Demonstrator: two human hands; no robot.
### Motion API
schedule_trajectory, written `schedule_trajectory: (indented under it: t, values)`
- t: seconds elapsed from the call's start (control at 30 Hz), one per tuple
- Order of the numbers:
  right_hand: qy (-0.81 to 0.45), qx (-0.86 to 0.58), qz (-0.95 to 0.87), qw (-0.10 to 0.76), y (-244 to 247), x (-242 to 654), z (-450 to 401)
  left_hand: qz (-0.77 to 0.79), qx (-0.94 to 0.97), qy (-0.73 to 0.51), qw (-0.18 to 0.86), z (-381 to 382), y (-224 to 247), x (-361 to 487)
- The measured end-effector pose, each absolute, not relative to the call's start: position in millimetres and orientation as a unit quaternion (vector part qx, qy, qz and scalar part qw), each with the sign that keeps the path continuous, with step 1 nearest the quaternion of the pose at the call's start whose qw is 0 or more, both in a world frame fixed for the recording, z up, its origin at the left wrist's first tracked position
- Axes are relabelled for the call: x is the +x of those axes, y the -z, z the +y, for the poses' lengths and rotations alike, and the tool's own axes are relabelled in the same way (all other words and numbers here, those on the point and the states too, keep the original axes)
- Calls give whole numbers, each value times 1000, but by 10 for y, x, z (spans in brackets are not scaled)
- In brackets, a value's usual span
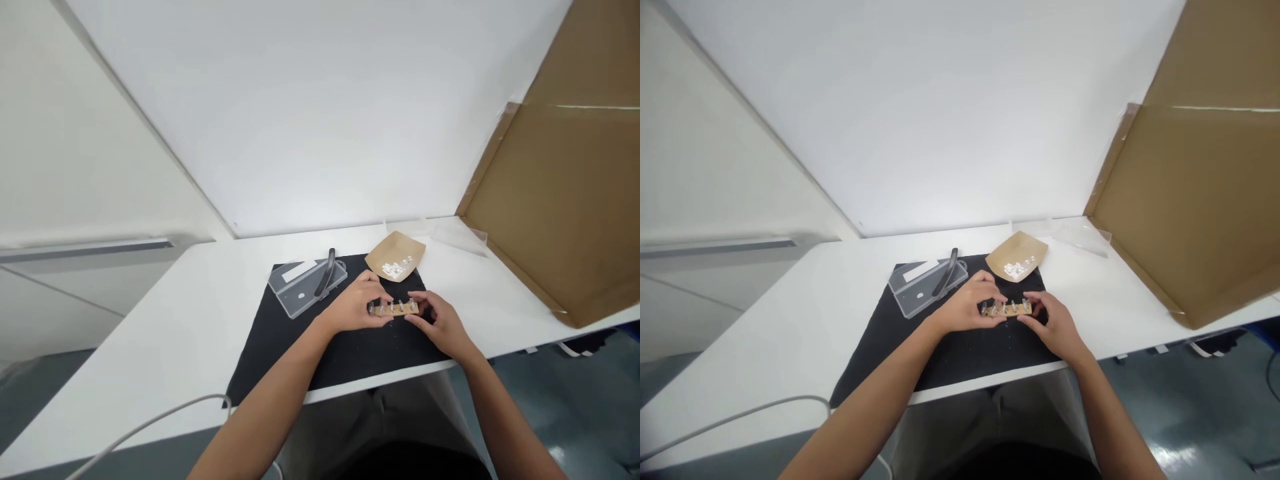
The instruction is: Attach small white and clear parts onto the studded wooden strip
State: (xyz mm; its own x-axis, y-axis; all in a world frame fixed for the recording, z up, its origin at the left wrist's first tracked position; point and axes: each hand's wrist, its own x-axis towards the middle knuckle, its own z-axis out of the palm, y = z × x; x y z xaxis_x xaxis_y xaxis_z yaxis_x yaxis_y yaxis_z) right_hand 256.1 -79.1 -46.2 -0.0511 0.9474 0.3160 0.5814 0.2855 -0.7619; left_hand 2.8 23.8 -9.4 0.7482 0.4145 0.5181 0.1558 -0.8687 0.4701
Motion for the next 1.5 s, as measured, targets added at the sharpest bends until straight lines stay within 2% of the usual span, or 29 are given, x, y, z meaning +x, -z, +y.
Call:
schedule_trajectory:
  t: [0.27, 0.47, 0.63, 0.8, 1.1, 1.23, 1.4, 1.5]
  values:
    - [-249, -537, -656, 467, 475, 2606, -1001, 128, 899, -365, 203, 61, 81, 203]
    - [-328, -532, -647, 436, 474, 2650, -960, 114, 915, -343, 181, 5, 61, 249]
    - [-308, -524, -677, 414, 444, 2627, -920, 111, 913, -362, 148, 22, 92, 238]
    - [-301, -500, -685, 436, 427, 2600, -937, 111, 914, -369, 130, 31, 119, 229]
    - [-238, -488, -721, 430, 456, 2601, -954, 120, 926, -343, 104, -37, 91, 224]
    - [-204, -502, -720, 434, 452, 2597, -986, 155, 935, -291, 127, -41, 86, 211]
    - [-136, -567, -669, 461, 525, 2905, -1068, 179, 940, -247, 151, -40, 58, 180]
    - [-43, -659, -589, 467, 652, 3377, -1130, 167, 947, -229, 154, -37, 75, 164]
